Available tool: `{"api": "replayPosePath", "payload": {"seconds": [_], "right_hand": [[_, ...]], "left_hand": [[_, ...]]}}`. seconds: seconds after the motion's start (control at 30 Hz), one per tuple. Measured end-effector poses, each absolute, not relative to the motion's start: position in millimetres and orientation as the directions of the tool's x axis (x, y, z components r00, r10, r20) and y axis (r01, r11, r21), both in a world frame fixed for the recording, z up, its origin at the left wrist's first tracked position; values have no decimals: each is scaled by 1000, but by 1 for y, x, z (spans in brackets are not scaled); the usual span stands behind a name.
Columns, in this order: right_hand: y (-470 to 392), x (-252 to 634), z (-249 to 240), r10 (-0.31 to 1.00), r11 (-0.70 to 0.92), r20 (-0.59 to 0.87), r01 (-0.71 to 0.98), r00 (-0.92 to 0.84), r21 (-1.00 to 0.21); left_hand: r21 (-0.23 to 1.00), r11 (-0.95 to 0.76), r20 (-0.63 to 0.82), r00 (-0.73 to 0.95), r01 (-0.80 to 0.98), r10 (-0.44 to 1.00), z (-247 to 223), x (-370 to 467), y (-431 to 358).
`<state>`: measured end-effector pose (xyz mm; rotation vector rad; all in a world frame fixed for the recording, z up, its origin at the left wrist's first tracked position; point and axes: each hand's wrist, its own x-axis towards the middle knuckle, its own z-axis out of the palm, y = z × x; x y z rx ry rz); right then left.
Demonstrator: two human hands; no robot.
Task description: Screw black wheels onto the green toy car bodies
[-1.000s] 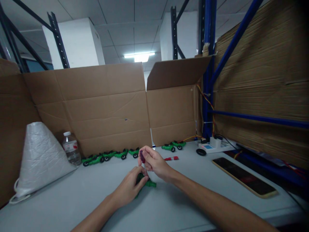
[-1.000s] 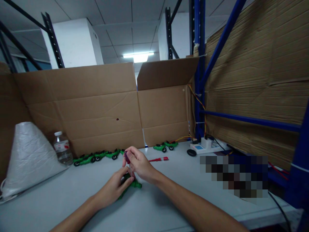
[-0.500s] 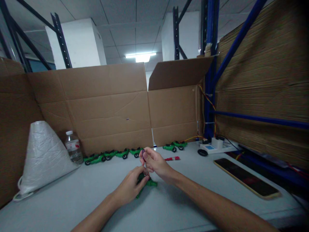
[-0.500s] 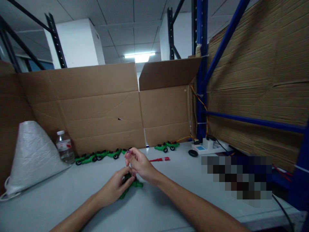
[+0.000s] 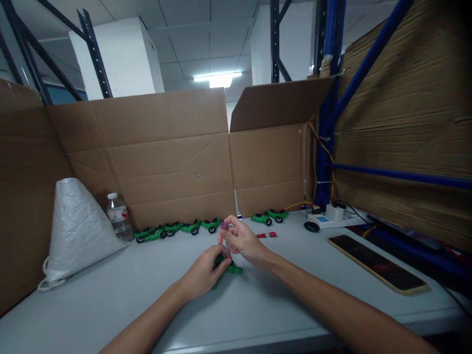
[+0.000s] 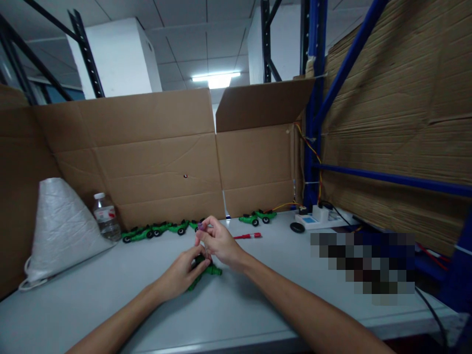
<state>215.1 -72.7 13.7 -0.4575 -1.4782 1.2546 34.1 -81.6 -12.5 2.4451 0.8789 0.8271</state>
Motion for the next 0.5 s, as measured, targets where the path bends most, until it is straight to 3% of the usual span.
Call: {"api": "replayPosePath", "payload": {"seconds": [0.5], "right_hand": [[-66,216,7,803,374,483,-338,-347,-864]], "left_hand": [[541,-722,411,614,431,674,-16,34,-78]]}}
